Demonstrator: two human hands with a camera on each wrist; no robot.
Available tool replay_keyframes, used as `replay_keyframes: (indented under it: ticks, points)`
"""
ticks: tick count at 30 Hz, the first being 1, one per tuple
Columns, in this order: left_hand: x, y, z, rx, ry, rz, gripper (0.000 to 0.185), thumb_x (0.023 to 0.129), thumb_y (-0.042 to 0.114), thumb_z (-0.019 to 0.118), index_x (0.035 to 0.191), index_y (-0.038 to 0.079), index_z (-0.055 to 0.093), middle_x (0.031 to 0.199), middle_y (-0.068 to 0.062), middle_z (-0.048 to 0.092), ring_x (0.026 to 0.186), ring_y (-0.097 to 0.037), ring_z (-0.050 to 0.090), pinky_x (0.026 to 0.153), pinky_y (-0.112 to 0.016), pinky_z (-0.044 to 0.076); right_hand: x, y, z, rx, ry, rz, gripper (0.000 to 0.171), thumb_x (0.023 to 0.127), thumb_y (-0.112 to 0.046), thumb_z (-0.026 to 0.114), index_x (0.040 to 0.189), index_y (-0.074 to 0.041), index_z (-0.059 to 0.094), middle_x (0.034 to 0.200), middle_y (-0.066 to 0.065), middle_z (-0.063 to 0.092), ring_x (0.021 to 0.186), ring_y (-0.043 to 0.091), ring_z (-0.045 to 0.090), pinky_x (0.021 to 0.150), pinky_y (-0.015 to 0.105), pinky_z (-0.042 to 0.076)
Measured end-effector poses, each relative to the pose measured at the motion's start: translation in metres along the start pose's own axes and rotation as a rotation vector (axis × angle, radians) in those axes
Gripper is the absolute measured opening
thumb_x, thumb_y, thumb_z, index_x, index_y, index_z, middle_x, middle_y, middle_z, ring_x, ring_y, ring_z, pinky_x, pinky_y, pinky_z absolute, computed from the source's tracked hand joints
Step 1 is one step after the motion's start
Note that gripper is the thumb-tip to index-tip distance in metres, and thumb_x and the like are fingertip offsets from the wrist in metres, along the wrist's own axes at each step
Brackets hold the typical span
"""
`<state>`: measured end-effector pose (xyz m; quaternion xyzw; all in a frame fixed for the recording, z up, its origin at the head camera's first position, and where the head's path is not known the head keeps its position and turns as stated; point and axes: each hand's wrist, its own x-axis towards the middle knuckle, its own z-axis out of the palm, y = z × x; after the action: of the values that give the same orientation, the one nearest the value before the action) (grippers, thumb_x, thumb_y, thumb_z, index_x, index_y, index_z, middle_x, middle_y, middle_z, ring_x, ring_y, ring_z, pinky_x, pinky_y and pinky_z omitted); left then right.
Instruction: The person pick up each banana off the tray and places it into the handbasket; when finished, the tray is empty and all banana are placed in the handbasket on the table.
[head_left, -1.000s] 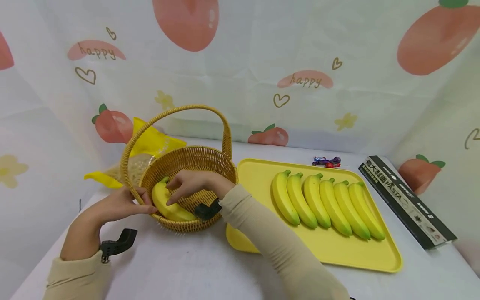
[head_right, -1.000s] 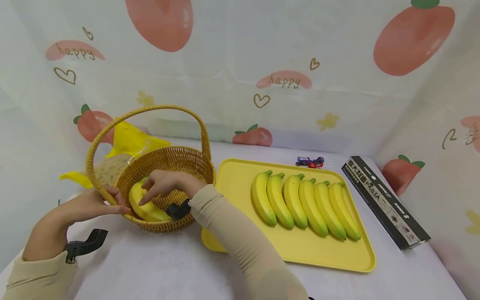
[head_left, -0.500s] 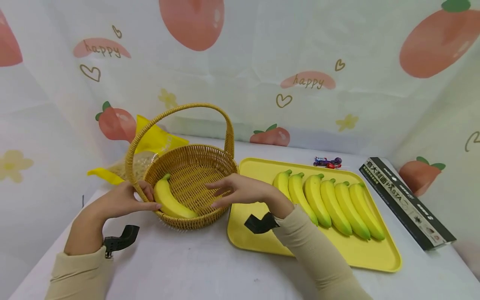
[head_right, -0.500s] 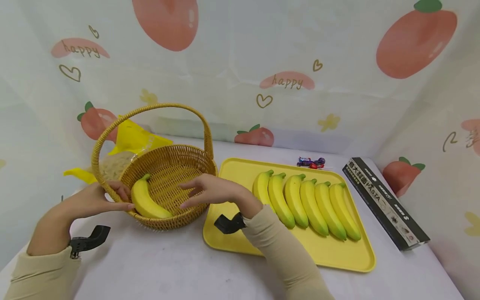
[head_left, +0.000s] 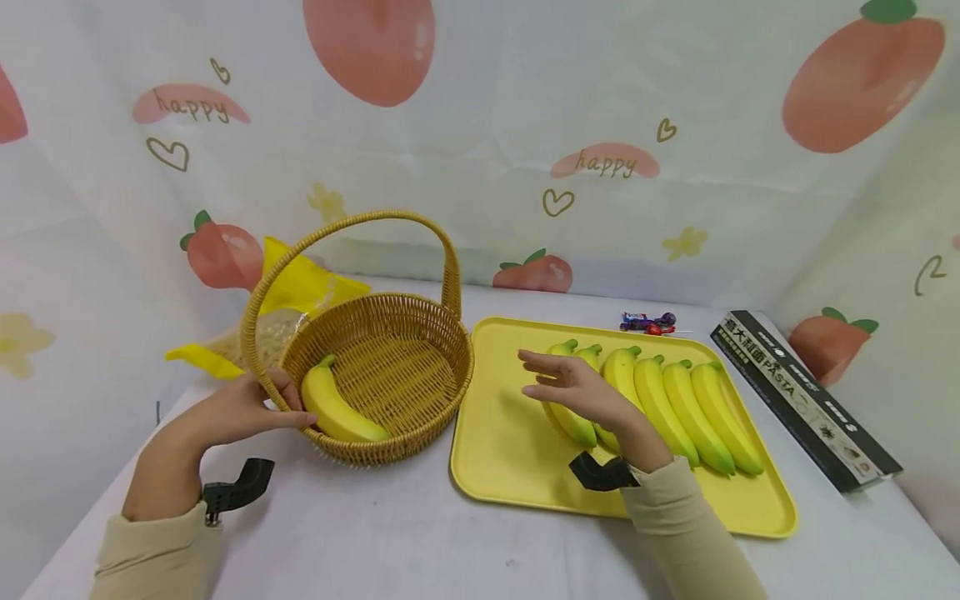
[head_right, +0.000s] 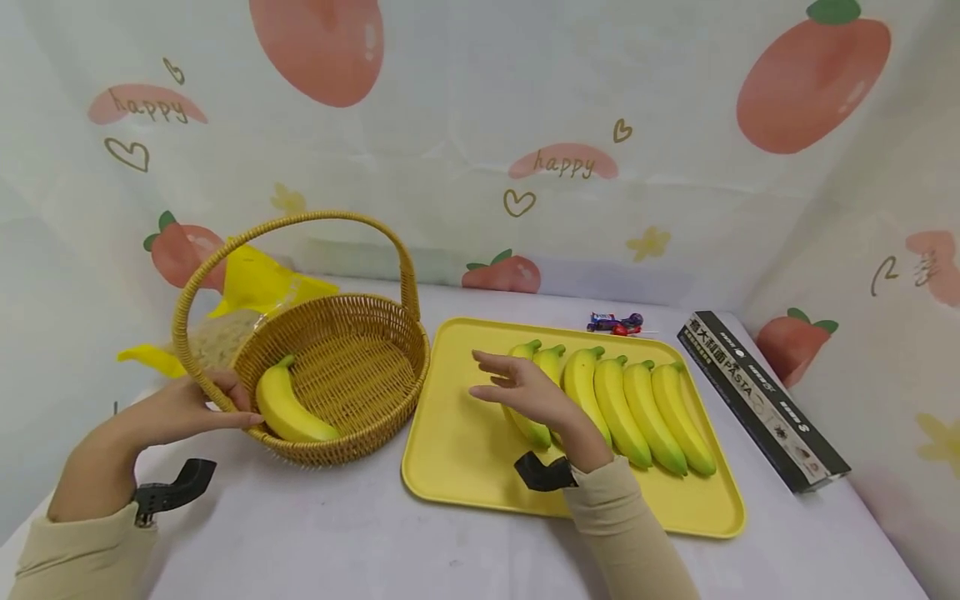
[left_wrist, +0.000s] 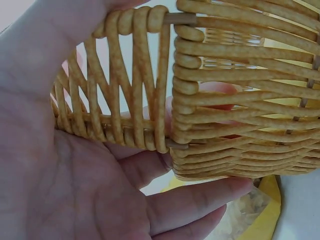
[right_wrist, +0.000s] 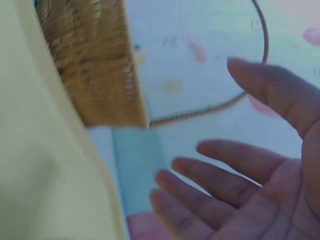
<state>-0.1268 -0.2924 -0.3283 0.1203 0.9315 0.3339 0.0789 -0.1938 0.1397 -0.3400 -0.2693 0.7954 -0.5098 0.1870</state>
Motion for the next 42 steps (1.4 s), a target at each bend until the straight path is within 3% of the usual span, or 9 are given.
replay_keyframes:
  ticks: [5, 11, 20, 29, 42]
  points:
    - [0.000, 0.000, 0.002, -0.011, 0.000, 0.010, 0.021, 0.080, 0.031, 0.073, 0.077, 0.012, 0.063, 0.078, 0.001, 0.059, 0.080, -0.006, 0.050, 0.067, -0.023, 0.041, -0.006, 0.018, -0.006, -0.073, 0.170, 0.081, 0.065, 0.092, -0.026, 0.059, 0.145, -0.003, 0.029, 0.152, 0.018, 0.026, 0.139, 0.037, 0.024, 0.111, 0.049, 0.023]
    - [0.000, 0.001, 0.001, -0.011, 0.002, 0.011, 0.020, 0.080, 0.030, 0.072, 0.077, 0.012, 0.062, 0.078, 0.001, 0.059, 0.079, -0.005, 0.050, 0.067, -0.022, 0.041, -0.008, 0.031, -0.007, -0.097, 0.248, 0.158, 0.070, 0.091, -0.027, 0.060, 0.147, -0.003, 0.024, 0.154, 0.016, 0.019, 0.141, 0.037, 0.018, 0.111, 0.049, 0.021]
    - [-0.001, -0.003, 0.001, -0.026, 0.001, 0.006, 0.021, 0.080, 0.029, 0.072, 0.078, 0.011, 0.062, 0.078, 0.001, 0.060, 0.079, -0.005, 0.050, 0.067, -0.022, 0.042, -0.006, 0.041, -0.004, -0.167, 0.272, 0.156, 0.074, 0.090, -0.027, 0.061, 0.146, 0.002, 0.021, 0.153, 0.021, 0.016, 0.142, 0.036, 0.014, 0.111, 0.049, 0.020]
    - [-0.003, -0.005, 0.002, -0.005, 0.008, -0.001, 0.021, 0.079, 0.031, 0.073, 0.077, 0.013, 0.062, 0.077, 0.003, 0.061, 0.078, -0.005, 0.051, 0.066, -0.022, 0.042, 0.000, 0.044, 0.003, -0.171, 0.228, 0.156, 0.078, 0.090, -0.026, 0.061, 0.147, 0.002, 0.016, 0.155, 0.019, 0.012, 0.143, 0.034, 0.010, 0.112, 0.049, 0.018]
    - [0.001, -0.002, 0.001, 0.011, -0.011, -0.022, 0.023, 0.080, 0.033, 0.072, 0.079, 0.012, 0.061, 0.078, 0.001, 0.061, 0.079, -0.006, 0.050, 0.067, -0.024, 0.041, 0.002, 0.050, 0.014, -0.197, 0.235, 0.140, 0.070, 0.086, 0.004, 0.058, 0.145, 0.005, 0.020, 0.155, 0.022, 0.005, 0.143, 0.037, 0.006, 0.111, 0.050, 0.021]
